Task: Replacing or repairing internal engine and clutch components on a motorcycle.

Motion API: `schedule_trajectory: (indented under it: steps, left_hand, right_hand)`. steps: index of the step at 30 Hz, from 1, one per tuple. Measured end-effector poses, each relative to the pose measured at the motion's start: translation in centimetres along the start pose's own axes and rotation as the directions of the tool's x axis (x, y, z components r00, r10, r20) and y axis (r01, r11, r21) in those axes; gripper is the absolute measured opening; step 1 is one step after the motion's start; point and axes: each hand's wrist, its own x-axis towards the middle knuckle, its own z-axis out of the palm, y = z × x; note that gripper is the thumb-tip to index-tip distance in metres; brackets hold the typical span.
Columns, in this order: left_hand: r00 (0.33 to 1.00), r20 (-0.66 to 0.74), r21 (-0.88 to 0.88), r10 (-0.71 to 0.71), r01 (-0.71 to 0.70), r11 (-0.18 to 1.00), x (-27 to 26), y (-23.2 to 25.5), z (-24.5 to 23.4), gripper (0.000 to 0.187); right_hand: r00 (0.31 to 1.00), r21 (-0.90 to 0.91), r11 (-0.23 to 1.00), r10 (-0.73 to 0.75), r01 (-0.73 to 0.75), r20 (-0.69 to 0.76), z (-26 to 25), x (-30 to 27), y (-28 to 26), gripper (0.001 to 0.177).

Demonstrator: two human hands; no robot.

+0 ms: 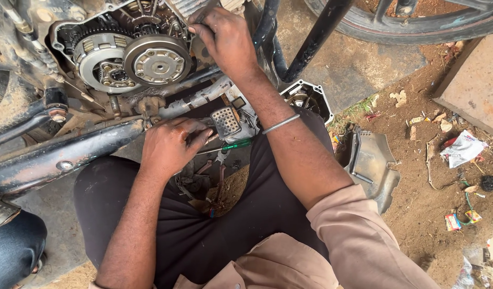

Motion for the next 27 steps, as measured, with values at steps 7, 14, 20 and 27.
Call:
schedule_trajectory:
  steps: [7, 14, 20, 27]
  left_hand:
    - [1.0, 0.01, 0.01, -0.007, 0.007, 1.0, -0.1, 0.1, -0.1, 0.024]
    - [1.0, 0.004, 0.016, -0.015, 0.015, 1.0, 0.0, 0.0, 0.2, 0.022]
    - [0.999, 0.018, 0.012, -0.033, 0.033, 0.999, 0.0, 0.0, 0.0, 0.023]
    - [1.0, -0.015, -0.003, -0.002, 0.002, 1.0, -0.1, -0.2, 0.2, 0.022]
  right_hand:
    - [0.966, 0.122, 0.958, 0.254, -0.259, 0.051, -0.4, -0.1, 0.1, 0.015]
    - [0.996, 0.02, 0.995, 0.093, -0.093, -0.017, 0.4, -0.9, 0.7, 0.016]
    - [0.979, 0.026, 0.979, 0.201, -0.202, 0.042, 0.8, -0.7, -0.1, 0.015]
    - [0.978, -0.046, 0.98, 0.199, -0.196, 0.065, 0.3, -0.9, 0.5, 0.019]
